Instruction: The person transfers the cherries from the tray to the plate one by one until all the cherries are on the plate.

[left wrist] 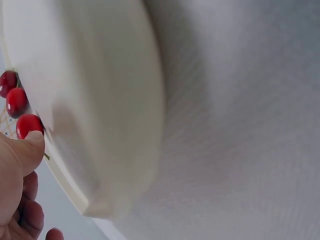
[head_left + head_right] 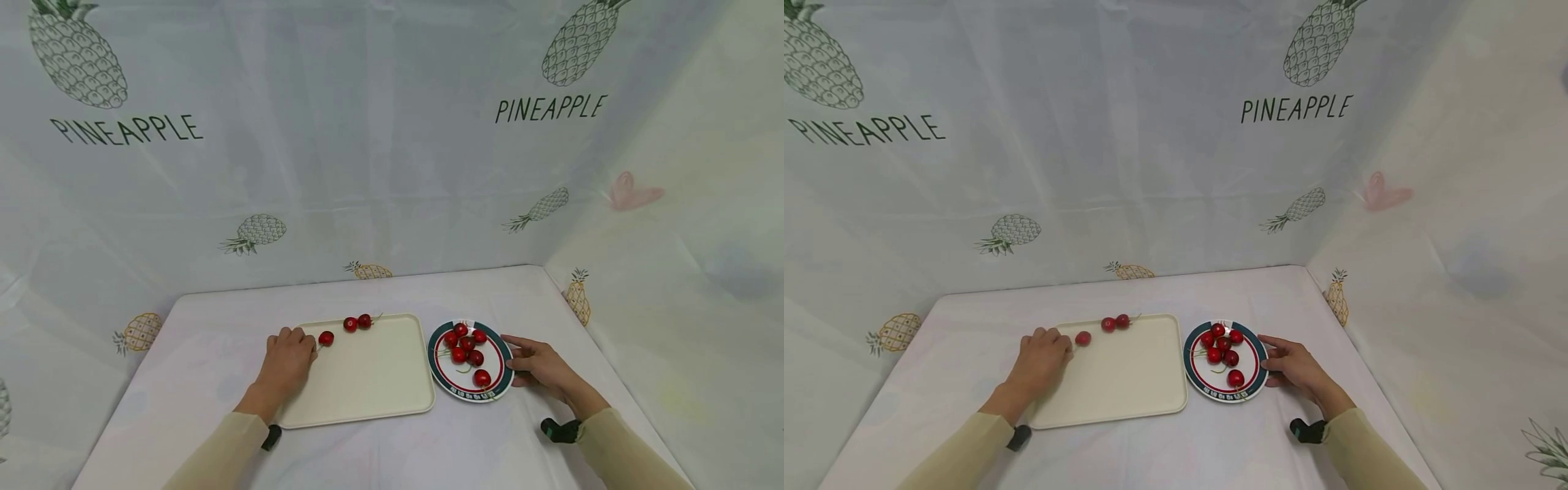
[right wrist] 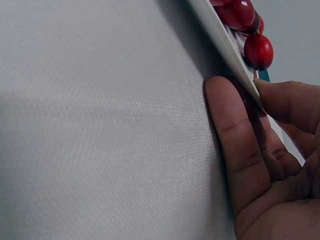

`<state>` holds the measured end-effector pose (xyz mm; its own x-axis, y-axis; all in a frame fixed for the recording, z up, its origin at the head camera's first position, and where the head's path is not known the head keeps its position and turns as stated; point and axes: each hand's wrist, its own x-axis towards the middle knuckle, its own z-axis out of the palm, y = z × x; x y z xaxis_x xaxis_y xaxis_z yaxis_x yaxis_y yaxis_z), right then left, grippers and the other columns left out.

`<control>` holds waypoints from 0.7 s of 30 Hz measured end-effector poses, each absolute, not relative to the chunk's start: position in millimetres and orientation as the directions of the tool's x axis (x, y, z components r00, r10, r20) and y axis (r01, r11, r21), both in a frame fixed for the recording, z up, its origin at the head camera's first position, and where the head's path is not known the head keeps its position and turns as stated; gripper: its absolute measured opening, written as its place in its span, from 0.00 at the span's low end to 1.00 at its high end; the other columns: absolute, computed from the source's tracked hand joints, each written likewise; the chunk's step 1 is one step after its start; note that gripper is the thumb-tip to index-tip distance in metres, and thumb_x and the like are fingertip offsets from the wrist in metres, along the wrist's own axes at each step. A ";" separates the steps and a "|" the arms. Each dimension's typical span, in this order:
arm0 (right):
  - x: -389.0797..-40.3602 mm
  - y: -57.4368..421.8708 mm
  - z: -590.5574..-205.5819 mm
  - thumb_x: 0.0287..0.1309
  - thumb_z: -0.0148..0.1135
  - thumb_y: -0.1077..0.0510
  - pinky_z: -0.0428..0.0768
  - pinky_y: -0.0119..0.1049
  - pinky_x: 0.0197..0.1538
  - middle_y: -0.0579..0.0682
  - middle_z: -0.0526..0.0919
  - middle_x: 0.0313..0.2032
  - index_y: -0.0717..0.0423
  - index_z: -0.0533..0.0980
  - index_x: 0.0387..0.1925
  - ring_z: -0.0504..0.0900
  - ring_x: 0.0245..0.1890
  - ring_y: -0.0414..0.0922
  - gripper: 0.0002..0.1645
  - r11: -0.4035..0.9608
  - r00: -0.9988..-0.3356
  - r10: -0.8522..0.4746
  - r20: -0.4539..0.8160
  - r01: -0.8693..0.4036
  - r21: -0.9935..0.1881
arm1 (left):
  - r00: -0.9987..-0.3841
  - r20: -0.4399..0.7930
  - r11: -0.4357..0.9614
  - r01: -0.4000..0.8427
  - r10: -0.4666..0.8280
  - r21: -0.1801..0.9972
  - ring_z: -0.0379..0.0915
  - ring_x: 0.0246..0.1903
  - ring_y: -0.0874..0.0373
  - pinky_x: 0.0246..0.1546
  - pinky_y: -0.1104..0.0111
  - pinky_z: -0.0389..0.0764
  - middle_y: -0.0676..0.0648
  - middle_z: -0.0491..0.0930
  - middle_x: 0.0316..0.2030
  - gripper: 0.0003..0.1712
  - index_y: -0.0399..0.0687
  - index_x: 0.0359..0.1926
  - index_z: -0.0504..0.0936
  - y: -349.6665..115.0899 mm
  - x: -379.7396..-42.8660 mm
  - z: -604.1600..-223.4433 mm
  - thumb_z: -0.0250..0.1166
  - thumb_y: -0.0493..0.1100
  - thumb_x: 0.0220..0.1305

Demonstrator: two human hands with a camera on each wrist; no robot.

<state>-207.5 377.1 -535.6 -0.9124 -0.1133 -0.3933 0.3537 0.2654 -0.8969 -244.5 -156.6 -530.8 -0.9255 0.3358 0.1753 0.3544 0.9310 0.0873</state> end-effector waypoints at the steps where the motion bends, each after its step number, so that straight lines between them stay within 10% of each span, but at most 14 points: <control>1: -207.3 377.0 -535.5 0.72 0.62 0.64 0.89 0.44 0.45 0.66 0.78 0.63 0.58 0.59 0.81 0.88 0.44 0.49 0.41 0.266 -0.912 -0.115 -0.393 0.353 -0.897 | -0.923 0.179 0.929 0.359 0.340 0.090 0.64 0.41 0.48 0.47 0.50 0.67 0.49 0.74 0.36 0.06 0.48 0.39 0.81 -156.5 -244.7 -531.2 0.69 0.43 0.72; 21: -208.3 377.7 -535.3 0.72 0.63 0.64 0.89 0.44 0.45 0.65 0.79 0.62 0.59 0.59 0.81 0.88 0.43 0.49 0.41 0.264 -0.913 -0.123 -0.388 0.347 -0.900 | -0.885 0.253 0.909 0.414 0.391 0.044 0.64 0.38 0.50 0.42 0.55 0.64 0.49 0.74 0.34 0.06 0.46 0.39 0.82 -154.3 -244.9 -531.9 0.71 0.42 0.70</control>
<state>-208.3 377.7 -535.3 -0.9133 -0.1232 -0.3883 0.3469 0.2644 -0.8998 -244.9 -154.3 -531.9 -0.8850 0.3908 0.2531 0.4141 0.9092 0.0439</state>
